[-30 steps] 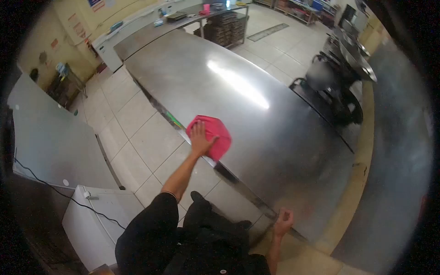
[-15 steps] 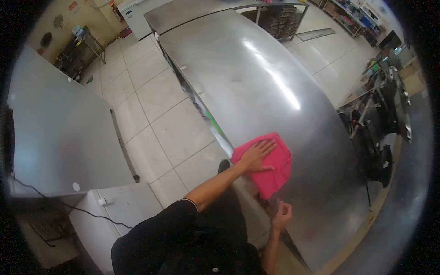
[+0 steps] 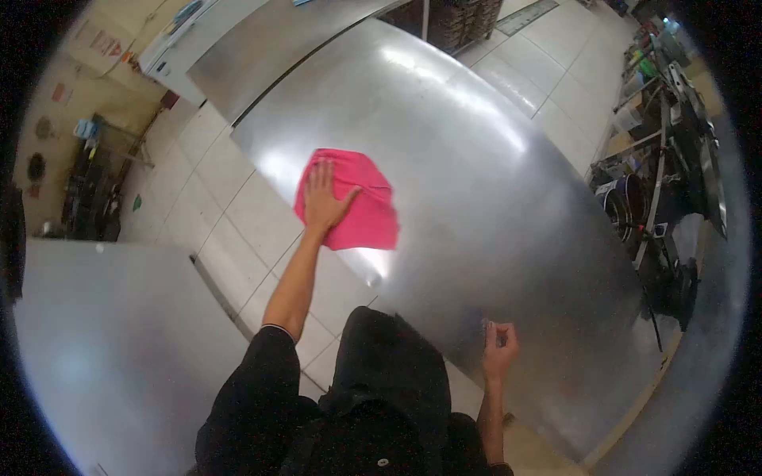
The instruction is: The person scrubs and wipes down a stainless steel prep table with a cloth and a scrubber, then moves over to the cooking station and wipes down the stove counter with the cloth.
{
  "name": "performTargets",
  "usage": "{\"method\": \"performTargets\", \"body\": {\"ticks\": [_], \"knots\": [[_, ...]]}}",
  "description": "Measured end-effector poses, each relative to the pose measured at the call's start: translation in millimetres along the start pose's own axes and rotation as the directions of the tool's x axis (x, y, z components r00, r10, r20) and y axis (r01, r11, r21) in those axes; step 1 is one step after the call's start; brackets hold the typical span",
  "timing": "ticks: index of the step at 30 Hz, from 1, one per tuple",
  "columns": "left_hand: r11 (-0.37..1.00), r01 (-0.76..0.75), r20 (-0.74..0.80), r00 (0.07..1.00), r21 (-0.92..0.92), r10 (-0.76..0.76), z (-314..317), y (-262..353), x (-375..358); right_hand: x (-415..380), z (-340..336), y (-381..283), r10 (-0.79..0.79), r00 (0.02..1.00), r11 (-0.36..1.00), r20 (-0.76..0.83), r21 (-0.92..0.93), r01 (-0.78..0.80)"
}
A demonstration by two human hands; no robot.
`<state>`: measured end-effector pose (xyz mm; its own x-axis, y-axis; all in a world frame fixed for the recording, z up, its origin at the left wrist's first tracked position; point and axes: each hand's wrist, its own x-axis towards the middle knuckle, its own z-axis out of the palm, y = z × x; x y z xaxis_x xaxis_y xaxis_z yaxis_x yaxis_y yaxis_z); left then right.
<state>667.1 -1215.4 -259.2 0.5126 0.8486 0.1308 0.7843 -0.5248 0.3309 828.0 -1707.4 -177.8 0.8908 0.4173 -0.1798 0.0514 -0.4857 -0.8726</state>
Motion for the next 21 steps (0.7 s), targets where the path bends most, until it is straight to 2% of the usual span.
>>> {"method": "performTargets", "body": {"ticks": [2,5,6,7,8,9,11,13,14,15,16,17,18,19,21], "knots": [[0.994,0.060,-0.039,0.998,0.088,-0.057,-4,-35,58,15,17,-13,0.051,0.998,0.999,-0.039,-0.013,-0.052],[0.977,0.154,-0.078,0.987,0.148,-0.144,0,-79,171,35,48,-35,0.006,0.979,0.997,-0.205,-0.076,-0.022],[0.983,0.129,-0.072,0.990,0.132,-0.120,8,-81,209,40,55,-34,0.045,0.961,0.992,-0.275,-0.101,-0.075],[0.975,0.192,-0.130,0.976,0.112,-0.177,15,-82,243,37,64,-26,0.085,0.937,0.984,-0.340,-0.121,-0.133],[0.964,0.250,-0.179,0.956,0.092,-0.231,23,-84,281,26,82,-19,0.096,0.926,0.981,-0.365,-0.121,-0.149],[0.972,0.224,-0.174,0.962,0.070,-0.209,40,-75,328,25,101,-10,0.071,0.900,0.979,-0.429,-0.143,-0.146],[0.942,0.294,-0.329,0.916,0.161,-0.230,88,-49,383,33,127,-23,0.045,0.863,0.966,-0.503,-0.197,-0.166],[0.995,0.081,-0.129,0.988,-0.055,-0.088,110,27,404,26,184,-55,0.253,0.824,0.967,-0.508,0.118,-0.224],[0.996,-0.025,-0.099,0.995,-0.089,0.016,117,72,403,19,214,-78,0.277,0.802,0.959,-0.529,0.109,-0.260],[0.947,-0.264,-0.162,0.958,-0.186,0.235,125,107,386,14,235,-103,0.277,0.811,0.958,-0.515,0.083,-0.274],[0.902,-0.369,-0.079,0.929,-0.223,0.360,133,139,362,27,252,-125,0.252,0.832,0.964,-0.494,0.057,-0.258],[0.776,-0.529,-0.145,0.846,-0.344,0.513,151,154,330,41,269,-143,0.241,0.831,0.966,-0.502,0.047,-0.252],[0.680,-0.620,-0.017,0.744,-0.391,0.668,131,163,298,45,284,-163,0.297,0.829,0.954,-0.475,0.101,-0.283],[0.599,-0.654,0.094,0.636,-0.462,0.766,106,164,269,51,294,-182,0.350,0.824,0.937,-0.446,0.159,-0.312],[0.394,-0.731,0.092,0.417,-0.558,0.904,113,146,204,72,290,-205,0.381,0.810,0.925,-0.447,0.199,-0.325]]}}
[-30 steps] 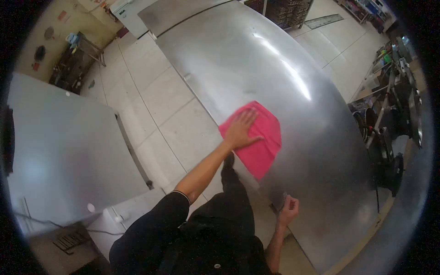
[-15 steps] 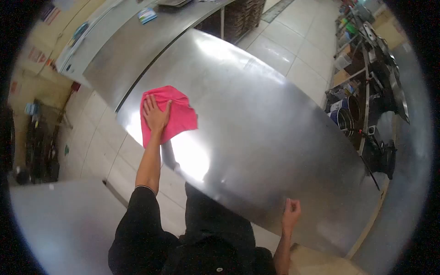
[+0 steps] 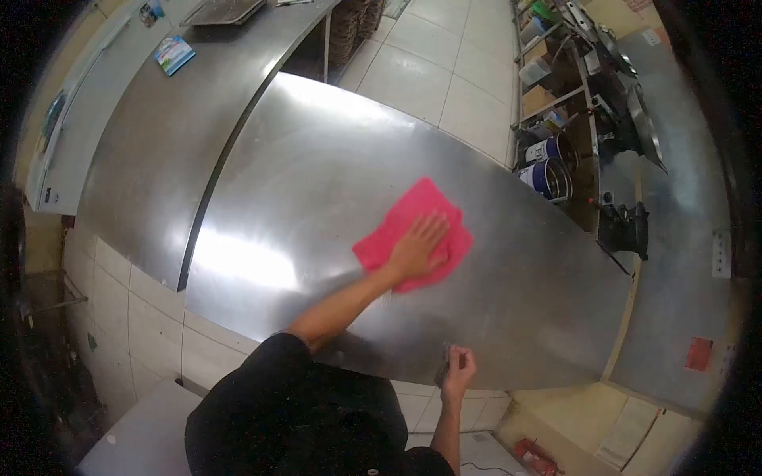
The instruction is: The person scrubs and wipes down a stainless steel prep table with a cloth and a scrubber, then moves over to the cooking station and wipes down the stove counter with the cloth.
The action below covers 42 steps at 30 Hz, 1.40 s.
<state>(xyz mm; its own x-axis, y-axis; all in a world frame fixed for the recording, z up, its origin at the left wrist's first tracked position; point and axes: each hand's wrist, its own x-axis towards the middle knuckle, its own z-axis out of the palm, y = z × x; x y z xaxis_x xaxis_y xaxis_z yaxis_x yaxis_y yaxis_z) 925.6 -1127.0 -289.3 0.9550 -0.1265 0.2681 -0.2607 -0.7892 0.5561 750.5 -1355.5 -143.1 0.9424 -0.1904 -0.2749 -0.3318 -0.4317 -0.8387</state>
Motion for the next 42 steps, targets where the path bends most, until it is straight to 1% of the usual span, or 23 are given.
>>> {"method": "performTargets", "body": {"ticks": [3,7,9,10,11,12,14,16,18,20,22,24,25,27,30,31,32,34,35,36,40,41,42], "knots": [[0.997,-0.067,0.058,0.996,-0.039,0.069,-29,3,-61,17,-2,-20,-0.028,0.999,0.991,-0.022,0.131,0.031],[0.956,0.219,-0.009,0.974,-0.195,-0.225,-128,-74,-123,36,3,-10,0.012,1.000,0.985,0.008,0.173,-0.014],[0.902,0.411,-0.140,0.908,0.130,-0.394,-187,-121,-124,28,18,-14,0.054,0.999,0.979,0.011,0.196,-0.055],[0.837,0.480,-0.270,0.869,0.262,-0.414,-210,-146,-126,23,30,-22,0.132,0.988,0.924,0.080,0.352,-0.152],[0.767,0.553,-0.354,0.824,0.327,-0.443,-219,-177,-130,20,41,-31,0.190,0.968,0.837,0.161,0.488,-0.246],[0.683,0.626,-0.444,0.769,0.376,-0.460,-221,-203,-136,20,51,-39,0.181,0.969,0.836,0.170,0.492,-0.242],[0.661,0.645,-0.435,0.757,0.382,-0.487,-232,-219,-144,18,72,-54,0.262,0.830,0.509,0.492,0.660,-0.552],[0.646,0.654,-0.416,0.753,0.393,-0.509,-238,-221,-148,32,104,-62,0.159,0.802,0.592,0.575,0.595,-0.544],[0.650,0.670,-0.399,0.740,0.359,-0.542,-233,-207,-161,53,136,-83,0.131,0.795,0.790,0.592,0.423,-0.445],[0.634,0.685,-0.408,0.726,0.358,-0.554,-227,-184,-177,99,177,-82,-0.005,0.883,0.816,0.470,0.512,-0.268],[0.602,0.708,-0.407,0.706,0.369,-0.580,-219,-155,-196,141,202,-116,-0.334,0.918,0.904,0.213,0.350,0.247],[0.575,0.718,-0.381,0.695,0.392,-0.609,-208,-119,-216,188,221,-137,-0.584,0.808,0.812,0.073,0.073,0.580],[0.559,0.723,-0.362,0.689,0.406,-0.627,-202,-101,-222,215,234,-135,-0.575,0.816,0.817,0.052,0.089,0.570],[0.537,0.736,-0.365,0.674,0.413,-0.642,-183,-73,-233,264,284,-108,-0.713,0.700,0.607,0.038,-0.466,0.644],[0.540,0.766,-0.348,0.641,0.349,-0.684,-171,-42,-234,214,363,-66,-0.806,0.449,0.393,0.386,-0.218,0.893],[0.548,0.757,-0.308,0.649,0.356,-0.696,-175,-36,-245,181,361,-60,-0.792,0.367,0.358,0.488,-0.117,0.926],[0.544,0.761,-0.304,0.643,0.352,-0.703,-176,-45,-245,194,354,-57,-0.793,0.362,0.343,0.491,-0.131,0.930],[0.531,0.773,-0.289,0.627,0.347,-0.723,-175,-44,-245,215,328,-36,-0.791,0.151,0.228,0.594,0.057,0.972],[0.529,0.778,-0.299,0.622,0.339,-0.723,-175,-44,-242,260,316,-51,-0.839,0.202,0.135,0.505,-0.165,0.977],[0.526,0.781,-0.312,0.620,0.336,-0.720,-178,-48,-243,267,326,-64,-0.840,0.191,0.128,0.507,-0.157,0.979],[0.480,0.803,-0.375,0.592,0.354,-0.713,-170,-48,-229,270,340,-88,-0.628,0.575,0.388,0.524,-0.430,0.815],[0.478,0.800,-0.390,0.596,0.362,-0.702,-170,-53,-226,214,327,-95,-0.584,0.465,0.332,0.666,-0.327,0.885],[0.474,0.796,-0.395,0.600,0.376,-0.695,-170,-54,-227,229,330,-83,-0.574,0.463,0.331,0.676,-0.326,0.886]]}}
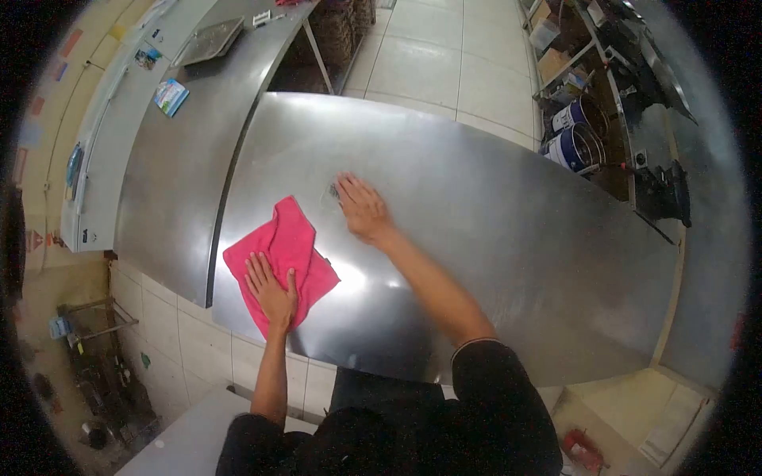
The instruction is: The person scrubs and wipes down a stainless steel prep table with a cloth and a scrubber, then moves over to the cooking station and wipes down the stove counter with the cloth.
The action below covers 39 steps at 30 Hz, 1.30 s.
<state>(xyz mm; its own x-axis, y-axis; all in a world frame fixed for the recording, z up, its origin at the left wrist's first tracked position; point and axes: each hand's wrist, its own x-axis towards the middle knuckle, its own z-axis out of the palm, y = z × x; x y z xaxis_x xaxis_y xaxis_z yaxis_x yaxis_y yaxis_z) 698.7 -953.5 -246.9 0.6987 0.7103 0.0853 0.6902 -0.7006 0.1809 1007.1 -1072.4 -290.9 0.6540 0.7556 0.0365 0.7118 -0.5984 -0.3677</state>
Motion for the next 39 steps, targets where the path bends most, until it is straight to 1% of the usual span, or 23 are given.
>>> {"method": "performTargets", "body": {"ticks": [2,3,5,6,7,12,14,16,17,18,19,20,21,23,24,26,29,30,32,33,36,37,39], "knots": [[1.000,-0.015,0.031,0.999,-0.011,0.015,0,-4,-4,18,17,49,-0.293,0.946,0.921,-0.141,0.222,0.319],[0.999,-0.032,0.051,0.998,-0.038,0.034,-3,-7,-5,43,-6,76,-0.194,0.961,0.972,-0.195,0.092,0.215],[0.997,-0.041,0.047,0.998,-0.059,0.044,-5,-10,0,66,-38,78,-0.025,0.973,0.996,-0.230,0.072,0.042],[1.000,-0.030,0.039,0.999,-0.006,0.031,-4,-10,-1,60,-21,75,-0.079,0.924,0.995,-0.375,0.024,0.095],[0.999,-0.016,0.033,0.999,0.034,0.015,2,-2,-2,63,-26,85,-0.082,0.923,0.996,-0.375,0.012,0.093],[0.998,-0.067,0.032,0.997,0.022,0.066,3,-2,-4,56,-41,99,-0.024,0.989,0.987,-0.144,0.156,0.046],[0.997,-0.070,0.008,0.998,0.025,0.070,6,-3,0,57,-28,75,-0.034,0.985,0.982,-0.170,0.175,0.065],[0.998,-0.049,0.023,0.999,0.028,0.048,8,5,5,22,-9,52,-0.049,0.987,0.984,-0.151,0.163,0.073],[0.993,-0.100,0.035,0.995,0.056,0.098,8,5,14,-15,-30,5,-0.098,0.994,0.956,0.045,0.283,0.082],[0.985,-0.148,0.053,0.988,0.085,0.143,8,5,17,-47,-56,-36,-0.168,0.957,0.914,0.237,0.402,0.061],[0.986,-0.142,0.055,0.989,0.083,0.137,10,6,23,-40,-39,-16,-0.172,0.955,0.914,0.242,0.401,0.063],[0.984,-0.167,0.054,0.985,0.058,0.164,11,6,23,-29,-9,24,-0.169,0.986,0.931,0.010,0.331,0.156],[0.980,-0.195,0.044,0.980,0.034,0.194,9,5,24,-14,3,60,-0.177,0.956,0.943,-0.233,0.236,0.232],[0.981,-0.190,0.022,0.982,0.042,0.189,4,11,22,25,-52,100,0.203,0.905,0.951,-0.374,0.294,-0.091],[0.982,-0.183,0.015,0.983,0.039,0.183,2,10,24,19,-51,94,0.200,0.903,0.950,-0.381,0.302,-0.083],[0.986,-0.165,0.019,0.986,0.031,0.165,7,9,25,-27,-40,83,-0.187,0.905,0.973,-0.382,0.055,0.224],[0.993,-0.114,0.029,0.993,0.025,0.114,9,10,26,-53,-27,81,-0.358,0.879,0.923,-0.315,0.022,0.384],[0.990,-0.137,0.022,0.990,0.019,0.137,8,9,25,-48,-37,75,-0.358,0.885,0.922,-0.298,0.040,0.386],[0.992,-0.126,0.025,0.992,0.025,0.126,12,6,21,-12,-71,70,0.001,0.953,0.990,-0.304,0.132,0.041],[0.991,-0.131,0.002,0.991,0.024,0.130,12,7,27,-14,-59,65,-0.061,0.908,0.969,-0.413,0.194,0.154],[0.993,-0.118,0.005,0.993,0.018,0.118,11,7,27,-40,-44,47,-0.179,0.931,0.934,-0.317,0.243,0.262],[0.994,-0.111,0.025,0.994,0.019,0.110,10,5,22,-39,-45,51,-0.173,0.939,0.934,-0.298,0.253,0.253],[0.991,-0.134,0.007,0.991,0.021,0.134,10,4,28,-15,-65,61,-0.042,0.945,0.965,-0.326,0.233,0.123]]}}
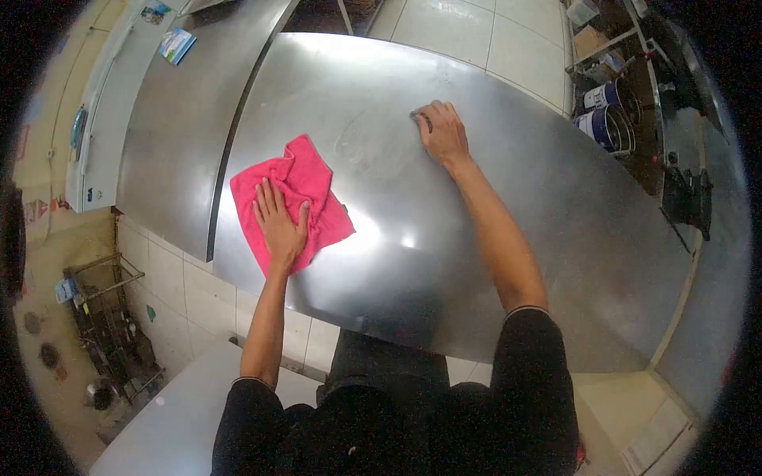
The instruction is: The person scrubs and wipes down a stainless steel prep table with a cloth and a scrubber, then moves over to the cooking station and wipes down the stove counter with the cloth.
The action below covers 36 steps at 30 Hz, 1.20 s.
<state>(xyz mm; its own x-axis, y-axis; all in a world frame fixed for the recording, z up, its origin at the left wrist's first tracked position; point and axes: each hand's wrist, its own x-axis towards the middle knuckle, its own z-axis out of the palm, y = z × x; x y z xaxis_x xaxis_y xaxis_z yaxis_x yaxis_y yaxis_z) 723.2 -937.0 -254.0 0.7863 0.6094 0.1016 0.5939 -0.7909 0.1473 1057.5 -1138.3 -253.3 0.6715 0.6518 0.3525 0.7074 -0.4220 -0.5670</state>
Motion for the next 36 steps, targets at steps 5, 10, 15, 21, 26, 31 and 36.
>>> {"method": "performTargets", "body": {"ticks": [5,10,15,21,26,31,36], "knots": [[0.999,0.028,-0.002,1.000,-0.027,-0.028,-4,2,9,-16,10,-3,-0.104,0.993,0.993,0.054,-0.049,0.107],[0.999,0.035,0.003,0.999,-0.036,-0.035,-5,2,5,-25,19,-9,-0.112,0.994,0.988,0.004,-0.108,0.112],[1.000,0.009,0.012,1.000,-0.012,-0.009,-5,1,2,-26,9,-4,-0.044,0.999,0.991,0.022,-0.128,0.046],[1.000,-0.009,-0.036,0.999,-0.001,0.009,7,-2,3,-72,-3,-36,-0.040,0.995,0.998,0.096,-0.052,0.046],[0.994,0.107,-0.111,0.988,0.007,-0.106,24,-5,123,-162,-71,-12,0.352,0.927,0.906,-0.126,-0.202,-0.372],[0.949,0.316,-0.172,0.933,-0.021,-0.315,78,61,283,-247,-104,-5,0.414,0.853,0.807,-0.318,-0.305,-0.506],[0.862,-0.389,-0.245,0.915,-0.325,0.320,102,288,230,-246,-98,-1,0.472,0.797,0.774,-0.377,-0.257,-0.579]]}}
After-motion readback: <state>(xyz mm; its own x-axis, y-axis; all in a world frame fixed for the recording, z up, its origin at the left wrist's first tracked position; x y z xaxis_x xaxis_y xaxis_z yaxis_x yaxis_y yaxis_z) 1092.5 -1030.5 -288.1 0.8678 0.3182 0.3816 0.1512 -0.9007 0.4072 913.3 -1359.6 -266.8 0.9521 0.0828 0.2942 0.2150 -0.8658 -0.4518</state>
